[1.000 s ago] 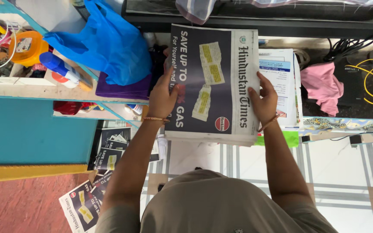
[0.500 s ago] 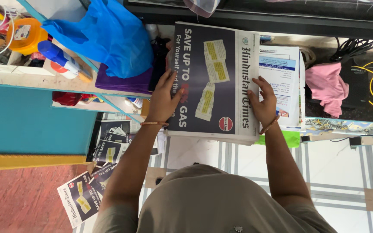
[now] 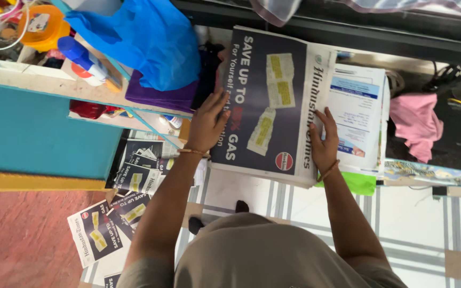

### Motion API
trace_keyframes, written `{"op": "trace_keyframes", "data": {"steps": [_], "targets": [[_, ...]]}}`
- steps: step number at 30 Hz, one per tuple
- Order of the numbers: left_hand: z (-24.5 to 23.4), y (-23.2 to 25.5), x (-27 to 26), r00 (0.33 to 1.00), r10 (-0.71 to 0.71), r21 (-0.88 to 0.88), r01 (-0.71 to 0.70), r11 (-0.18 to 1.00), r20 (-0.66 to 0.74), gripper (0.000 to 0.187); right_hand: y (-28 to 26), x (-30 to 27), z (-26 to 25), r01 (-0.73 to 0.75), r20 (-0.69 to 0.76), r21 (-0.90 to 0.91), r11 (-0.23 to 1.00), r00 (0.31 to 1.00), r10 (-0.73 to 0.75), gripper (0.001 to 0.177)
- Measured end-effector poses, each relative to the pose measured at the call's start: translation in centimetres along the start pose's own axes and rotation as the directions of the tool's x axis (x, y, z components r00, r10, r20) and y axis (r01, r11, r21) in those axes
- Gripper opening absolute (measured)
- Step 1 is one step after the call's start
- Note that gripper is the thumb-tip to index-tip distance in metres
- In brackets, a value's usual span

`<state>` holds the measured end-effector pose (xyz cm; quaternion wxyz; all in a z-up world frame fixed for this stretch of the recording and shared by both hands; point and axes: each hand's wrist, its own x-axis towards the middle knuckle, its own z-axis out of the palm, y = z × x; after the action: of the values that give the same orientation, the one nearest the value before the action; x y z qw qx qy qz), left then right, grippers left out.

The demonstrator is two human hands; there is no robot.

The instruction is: The person repeatedly picks up newspapers from a pile on the floor, unfolds them, and folds them into smaller sections. The folded newspapers are then placed on a nearby shelf.

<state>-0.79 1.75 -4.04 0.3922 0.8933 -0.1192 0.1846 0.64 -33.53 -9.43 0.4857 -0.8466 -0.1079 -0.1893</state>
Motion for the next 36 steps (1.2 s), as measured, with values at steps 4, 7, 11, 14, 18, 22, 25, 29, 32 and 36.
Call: {"op": "trace_keyframes", "data": {"steps": [4,7,11,14,18,22,25,29,32,36], "targets": [[0.8,-1.5,-0.8,0.999,-0.026,-0.198,0.033,0.98,0.035,0.046,1.9,-0.4,0.1,-0.049,0.03,0.087,0.995,0.998,0.047,0.037],[0.8,-3.0,-2.2,0.998,-0.03,-0.439,0.051,0.897,0.054,0.044,2.3,0.0,-1.4,-0.033,0.071,0.087,0.996,0.997,0.027,0.038],[-1.0,-6.7,-10.5,0.96,-0.278,-0.7,0.197,0.687,-0.002,0.043,-0.7,-0.1,-4.2,0.131,-0.048,-0.063,0.989,0.99,-0.135,0.04],[-3.4,-10.2,-20.0,0.702,-0.699,-0.705,0.565,0.429,0.138,0.046,-5.7,-1.4,-4.7,0.197,-0.073,-0.179,0.964,0.974,-0.212,0.038],[-4.6,-13.7,-31.5,0.439,-0.87,-0.724,0.673,0.152,0.225,0.05,-12.2,-3.1,-1.3,0.292,0.019,-0.16,0.943,0.956,-0.293,0.037],[-6.4,-14.7,-39.7,0.401,-0.887,-0.736,0.668,0.112,0.228,0.051,-18.2,-4.7,4.5,0.417,0.173,-0.105,0.903,0.902,-0.396,0.036],[-8.5,-14.3,-43.8,0.398,-0.897,-0.754,0.645,0.125,0.192,0.052,-22.0,-6.5,9.3,0.461,0.302,-0.057,0.886,0.853,-0.425,0.035],[-11.7,-13.5,-48.5,0.354,-0.924,-0.749,0.649,0.132,0.144,0.052,-25.0,-10.1,15.9,0.511,0.429,0.111,0.852,0.749,-0.505,0.037],[-14.0,-13.4,-52.4,0.3,-0.944,-0.771,0.631,0.088,0.138,0.052,-25.6,-14.3,21.3,0.488,0.603,0.157,0.859,0.641,-0.474,0.037],[-16.7,-13.7,-57.7,0.249,-0.96,-0.821,0.57,0.038,0.128,0.05,-25.1,-20.9,27.6,0.578,0.848,0.127,0.806,0.358,-0.391,0.048]]}}
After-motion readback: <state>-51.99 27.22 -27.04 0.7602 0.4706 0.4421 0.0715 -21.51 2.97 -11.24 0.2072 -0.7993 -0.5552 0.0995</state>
